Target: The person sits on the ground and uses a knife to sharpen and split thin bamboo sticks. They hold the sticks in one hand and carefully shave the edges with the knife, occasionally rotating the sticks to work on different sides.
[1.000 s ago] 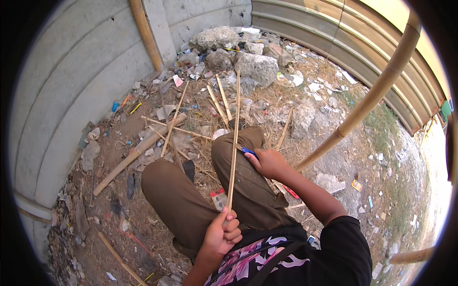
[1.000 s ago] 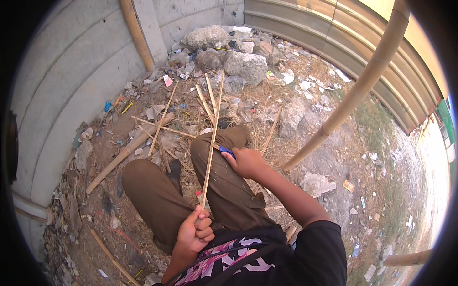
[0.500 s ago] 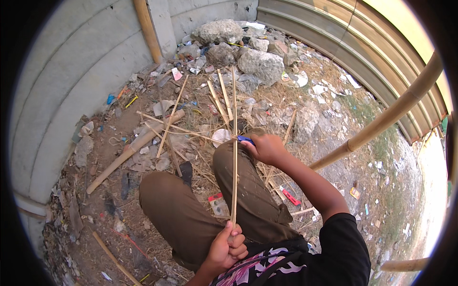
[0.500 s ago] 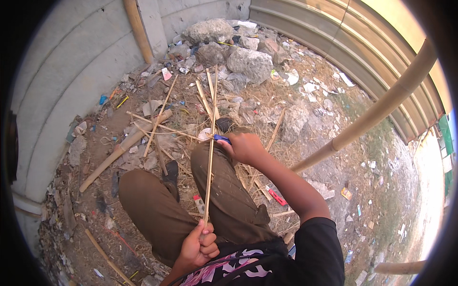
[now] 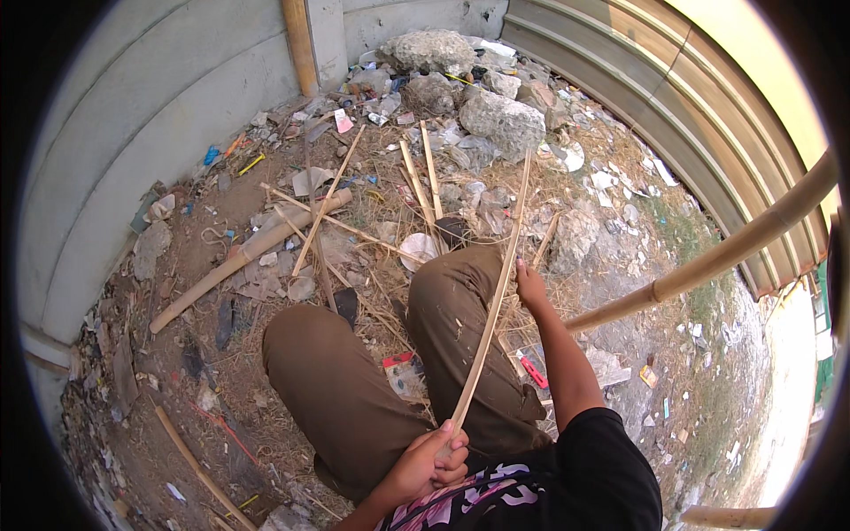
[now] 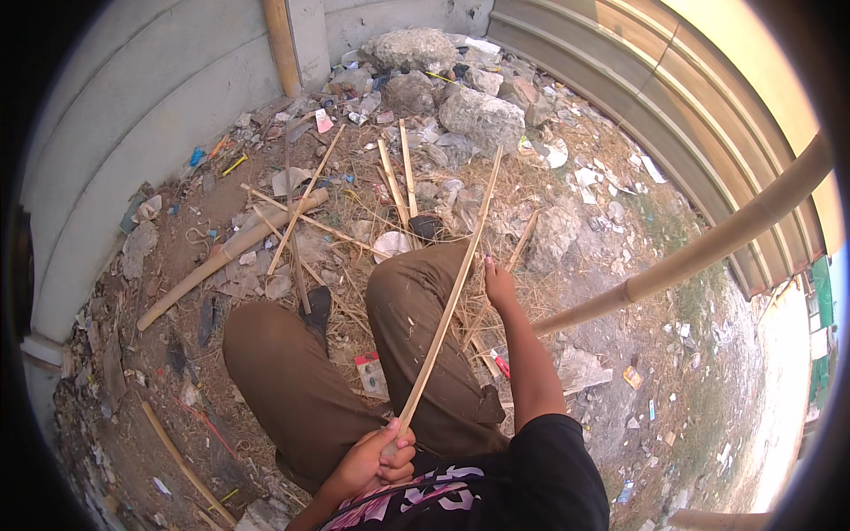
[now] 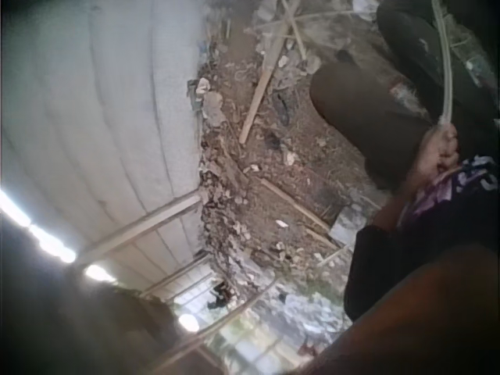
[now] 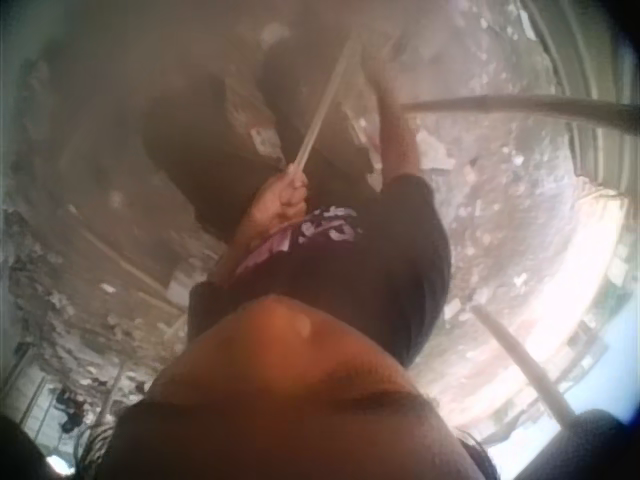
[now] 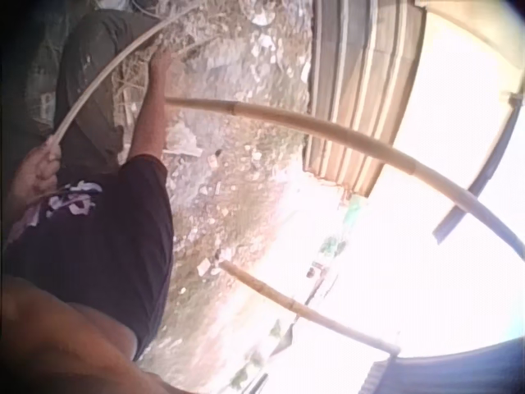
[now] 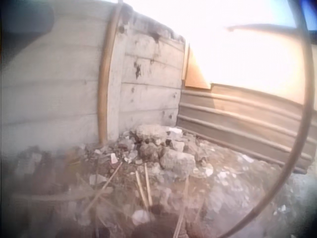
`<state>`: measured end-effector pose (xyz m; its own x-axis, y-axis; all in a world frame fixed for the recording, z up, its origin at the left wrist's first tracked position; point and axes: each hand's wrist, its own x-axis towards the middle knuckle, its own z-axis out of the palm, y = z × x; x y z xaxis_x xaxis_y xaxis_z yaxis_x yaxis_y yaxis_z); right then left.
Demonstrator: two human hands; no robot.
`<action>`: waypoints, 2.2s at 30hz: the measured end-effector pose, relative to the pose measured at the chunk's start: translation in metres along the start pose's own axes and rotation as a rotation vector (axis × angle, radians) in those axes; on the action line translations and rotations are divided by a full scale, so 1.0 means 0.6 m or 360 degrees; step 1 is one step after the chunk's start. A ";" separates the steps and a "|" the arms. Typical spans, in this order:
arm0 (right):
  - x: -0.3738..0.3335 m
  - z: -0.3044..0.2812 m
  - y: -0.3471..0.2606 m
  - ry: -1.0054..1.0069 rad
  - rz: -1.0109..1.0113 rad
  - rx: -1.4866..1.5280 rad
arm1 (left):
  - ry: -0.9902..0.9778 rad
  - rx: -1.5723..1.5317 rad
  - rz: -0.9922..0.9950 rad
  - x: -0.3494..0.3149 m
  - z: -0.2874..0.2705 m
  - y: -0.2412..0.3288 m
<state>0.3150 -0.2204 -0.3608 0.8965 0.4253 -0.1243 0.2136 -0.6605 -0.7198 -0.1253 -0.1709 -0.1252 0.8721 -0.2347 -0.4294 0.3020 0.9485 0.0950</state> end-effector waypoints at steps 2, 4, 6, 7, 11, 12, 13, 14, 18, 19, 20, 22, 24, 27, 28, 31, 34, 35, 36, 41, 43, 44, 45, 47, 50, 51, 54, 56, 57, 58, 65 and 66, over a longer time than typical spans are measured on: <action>-0.080 -0.007 0.023 -0.0189 0.0332 0.0513 | 0.0028 0.0009 0.0038 -0.001 -0.001 -0.006; -0.159 -0.025 0.043 -0.0174 0.0372 0.0813 | 0.0085 0.0046 0.0058 0.004 0.002 -0.006; -0.249 -0.060 -0.004 -0.0211 0.0304 0.0977 | 0.0117 0.0108 0.0118 0.005 0.008 -0.006; -0.291 -0.087 -0.021 -0.0281 0.0207 0.0913 | 0.0155 0.0148 0.0140 0.008 0.008 -0.008; -0.443 -0.174 -0.167 -0.0291 -0.0592 -0.0039 | 0.0292 0.0328 0.0312 0.022 0.015 -0.018; -0.467 -0.186 -0.192 -0.0265 -0.0645 -0.0269 | 0.0318 0.0378 0.0353 0.026 0.015 -0.022; -0.486 -0.199 -0.216 -0.0238 -0.0696 -0.0501 | 0.0329 0.0366 0.0375 0.028 0.009 -0.025; -0.496 -0.211 -0.236 -0.0213 -0.0752 -0.0743 | 0.0322 0.0377 0.0399 0.027 0.005 -0.026; -0.533 -0.232 -0.289 -0.0332 -0.0997 -0.0570 | 0.0311 0.0404 0.0470 0.021 0.005 -0.033; -0.541 -0.223 -0.291 -0.0446 -0.1022 -0.0559 | 0.0292 0.0409 0.0458 0.020 0.005 -0.033; -0.553 -0.211 -0.294 -0.0428 -0.1066 -0.0588 | 0.0279 0.0419 0.0450 0.019 0.004 -0.033; -0.573 -0.191 -0.297 -0.0387 -0.1161 -0.0642 | 0.0282 0.0377 0.0468 0.015 0.002 -0.039; -0.570 -0.186 -0.294 -0.0387 -0.1149 -0.0724 | 0.0241 0.0311 0.0482 0.009 0.003 -0.044; -0.554 -0.182 -0.301 -0.0395 -0.1053 -0.0789 | 0.0229 0.0346 0.0504 0.006 -0.004 -0.050; -0.542 -0.180 -0.303 -0.0378 -0.1034 -0.0794 | 0.0219 0.0317 0.0505 0.006 -0.004 -0.049; -0.542 -0.176 -0.313 -0.0341 -0.1064 -0.0792 | 0.0192 0.0223 0.0509 0.005 -0.003 -0.041; -0.566 -0.185 -0.318 -0.0368 -0.1219 -0.0781 | 0.0187 0.0151 0.0508 0.002 -0.003 -0.040; -0.572 -0.187 -0.317 -0.0390 -0.1280 -0.0771 | 0.0192 0.0149 0.0501 0.002 -0.004 -0.042; -0.562 -0.188 -0.318 -0.0366 -0.1217 -0.0818 | 0.0197 0.0148 0.0493 0.002 -0.005 -0.043; -0.467 -0.187 -0.294 -0.0260 -0.0914 -0.0947 | 0.0155 0.0195 0.0549 -0.004 0.004 -0.040; -0.477 -0.193 -0.303 -0.0421 -0.0906 -0.0943 | 0.0148 0.0202 0.0595 0.000 0.006 -0.033; -0.493 -0.194 -0.305 -0.0406 -0.0902 -0.0879 | 0.0164 0.0200 0.0616 0.002 0.005 -0.034; -0.505 -0.194 -0.306 -0.0390 -0.0895 -0.0815 | 0.0180 0.0198 0.0636 0.003 0.003 -0.036; -0.507 -0.192 -0.304 -0.0348 -0.0913 -0.0636 | 0.0089 0.0063 0.0604 0.002 -0.005 -0.036; -0.520 -0.207 -0.330 -0.0490 -0.1019 -0.0579 | 0.0087 0.0001 0.0527 0.003 -0.015 -0.034; -0.528 -0.203 -0.330 -0.0573 -0.1068 -0.0603 | 0.0109 0.0003 0.0498 0.002 -0.017 -0.035; -0.556 -0.194 -0.334 -0.0694 -0.1143 -0.0690 | 0.0075 -0.0071 0.0431 0.003 -0.019 -0.037; -0.563 -0.195 -0.338 -0.0677 -0.1160 -0.0768 | 0.0117 -0.0049 0.0431 -0.003 -0.018 -0.039; -0.563 -0.194 -0.334 -0.0667 -0.1195 -0.0808 | 0.0138 -0.0039 0.0432 -0.004 -0.018 -0.041; -0.564 -0.196 -0.332 -0.0686 -0.1218 -0.0795 | 0.0130 -0.0038 0.0426 -0.003 -0.020 -0.042; -0.548 -0.190 -0.330 -0.0593 -0.1242 -0.0876 | 0.0144 -0.0051 0.0422 0.000 -0.015 -0.035; -0.545 -0.188 -0.329 -0.0514 -0.1245 -0.0903 | 0.0139 -0.0038 0.0431 0.001 -0.012 -0.034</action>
<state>0.0232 -0.2990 -0.1012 0.2970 0.9549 0.0034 0.9226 -0.2861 -0.2587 -0.1340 -0.1887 -0.1338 0.8830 0.0461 -0.4672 0.0526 0.9792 0.1961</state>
